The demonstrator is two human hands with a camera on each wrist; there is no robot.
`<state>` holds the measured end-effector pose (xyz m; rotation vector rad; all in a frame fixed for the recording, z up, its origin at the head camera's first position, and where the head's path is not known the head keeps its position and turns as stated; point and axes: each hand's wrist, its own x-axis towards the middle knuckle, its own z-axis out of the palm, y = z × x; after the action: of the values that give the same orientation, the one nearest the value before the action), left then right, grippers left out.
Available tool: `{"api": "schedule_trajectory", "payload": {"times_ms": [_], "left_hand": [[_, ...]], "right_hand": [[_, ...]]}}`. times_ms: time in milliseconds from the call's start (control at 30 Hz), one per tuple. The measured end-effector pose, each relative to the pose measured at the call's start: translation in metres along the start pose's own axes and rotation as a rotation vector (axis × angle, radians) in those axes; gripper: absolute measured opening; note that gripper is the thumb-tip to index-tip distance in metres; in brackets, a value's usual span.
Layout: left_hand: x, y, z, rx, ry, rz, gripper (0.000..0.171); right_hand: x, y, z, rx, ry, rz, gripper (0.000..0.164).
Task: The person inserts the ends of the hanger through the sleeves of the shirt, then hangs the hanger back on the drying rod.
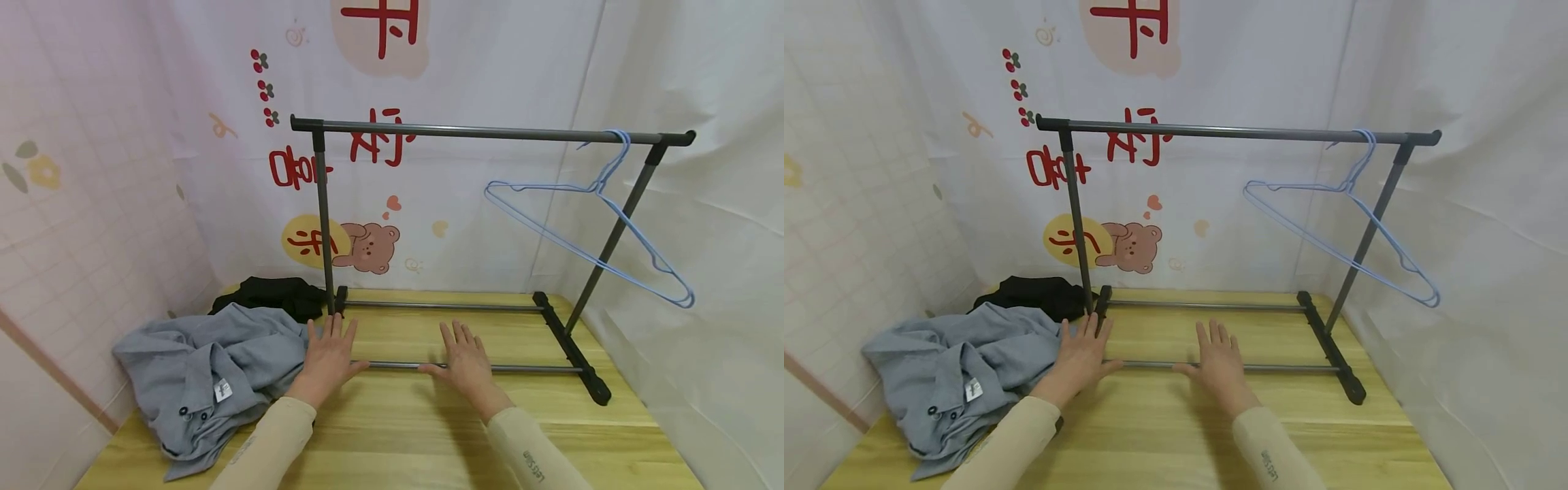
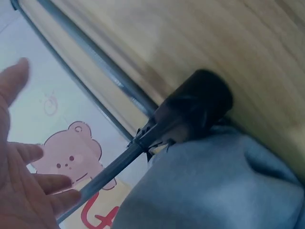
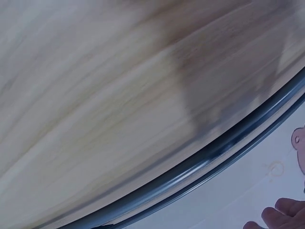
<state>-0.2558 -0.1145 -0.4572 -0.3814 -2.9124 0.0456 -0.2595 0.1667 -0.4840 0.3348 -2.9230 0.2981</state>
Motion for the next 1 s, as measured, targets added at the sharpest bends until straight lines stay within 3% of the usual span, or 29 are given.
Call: {"api": "schedule_trajectory", "payload": {"times_ms": [167,333,733,1000], "left_hand": [[-0.001,-0.012,-0.01,-0.019,-0.023,0.001,0.085],[-0.006,-0.03,-0.027,-0.049,-0.053,-0.046,0.081],[-0.022,-0.078,-0.061,-0.113,-0.107,-0.107,0.082],[-0.036,-0.115,-0.078,-0.133,-0.135,-0.142,0.083]], "right_hand": [[0.002,-0.015,0.007,0.085,-0.005,-0.016,0.102],[0.004,-0.038,0.013,0.155,-0.009,-0.06,0.1],[0.009,-0.093,0.02,0.203,-0.064,-0.146,0.103],[0.016,-0.134,0.03,0.399,-0.126,-0.096,0.104]]}}
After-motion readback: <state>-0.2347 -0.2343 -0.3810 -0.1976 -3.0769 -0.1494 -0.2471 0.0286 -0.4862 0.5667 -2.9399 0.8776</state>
